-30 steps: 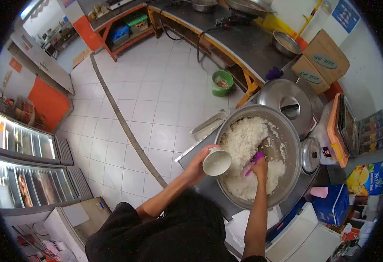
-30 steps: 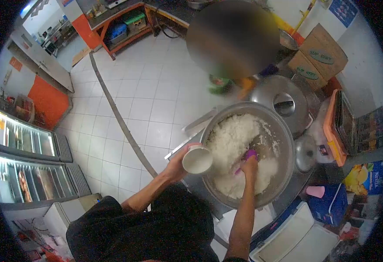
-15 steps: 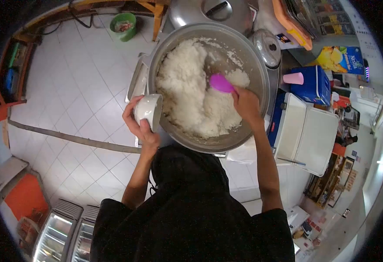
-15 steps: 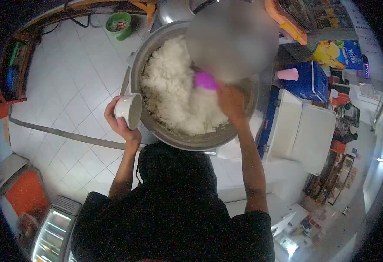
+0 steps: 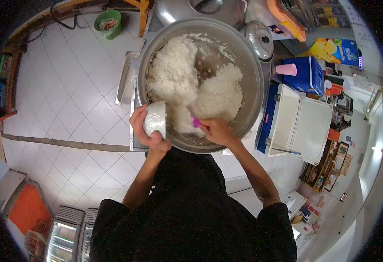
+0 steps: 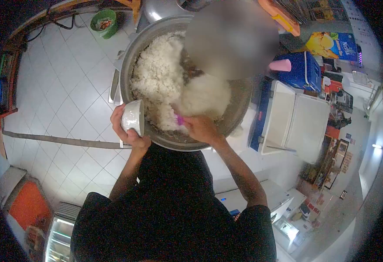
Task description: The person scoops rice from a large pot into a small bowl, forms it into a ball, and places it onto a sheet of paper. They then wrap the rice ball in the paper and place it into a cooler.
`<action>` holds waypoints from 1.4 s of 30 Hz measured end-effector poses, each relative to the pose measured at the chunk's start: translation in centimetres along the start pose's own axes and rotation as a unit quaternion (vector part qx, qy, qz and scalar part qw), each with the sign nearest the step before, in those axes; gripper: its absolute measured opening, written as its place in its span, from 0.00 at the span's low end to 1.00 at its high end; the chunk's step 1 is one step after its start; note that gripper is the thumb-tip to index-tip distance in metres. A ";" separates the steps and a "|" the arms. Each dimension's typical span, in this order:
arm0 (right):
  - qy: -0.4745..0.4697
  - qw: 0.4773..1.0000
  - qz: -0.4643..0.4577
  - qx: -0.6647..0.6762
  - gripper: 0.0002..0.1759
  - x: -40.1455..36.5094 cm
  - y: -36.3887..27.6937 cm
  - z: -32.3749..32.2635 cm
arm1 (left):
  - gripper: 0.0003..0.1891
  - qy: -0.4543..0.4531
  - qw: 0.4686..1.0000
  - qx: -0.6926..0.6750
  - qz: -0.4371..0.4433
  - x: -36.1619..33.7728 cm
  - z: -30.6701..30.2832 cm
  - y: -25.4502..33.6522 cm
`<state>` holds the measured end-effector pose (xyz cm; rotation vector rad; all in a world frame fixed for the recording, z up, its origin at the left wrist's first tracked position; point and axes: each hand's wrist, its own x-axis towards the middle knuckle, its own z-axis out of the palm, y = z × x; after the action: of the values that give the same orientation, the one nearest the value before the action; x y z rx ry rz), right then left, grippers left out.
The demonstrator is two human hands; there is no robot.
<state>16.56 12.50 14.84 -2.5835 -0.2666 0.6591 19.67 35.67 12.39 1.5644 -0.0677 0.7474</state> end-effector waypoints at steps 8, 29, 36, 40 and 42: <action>-0.087 0.964 0.064 0.243 0.15 0.6 2.2 -1.5 | 0.24 -0.115 0.986 0.030 -0.114 4.2 -1.3 3.1; 0.345 0.926 0.089 -0.128 0.19 -5.7 -7.7 -10.5 | 0.24 -0.222 0.586 -0.448 -0.638 4.4 9.4 3.5; 0.209 0.963 0.170 -0.032 0.12 -3.9 -8.7 -6.0 | 0.22 -0.228 0.689 -0.328 -0.604 3.8 10.2 5.0; 0.212 0.963 0.132 -0.104 0.17 -4.3 -6.4 -8.1 | 0.24 -0.289 0.671 -0.337 -0.594 3.3 8.7 4.0; 0.253 0.962 0.085 -0.064 0.16 -4.8 -7.8 -10.0 | 0.23 -0.169 0.696 -0.349 -0.604 3.3 8.8 5.3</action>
<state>16.81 14.10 28.32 -2.8106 0.0843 0.0179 23.41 28.03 19.05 0.6784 0.3555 -0.6014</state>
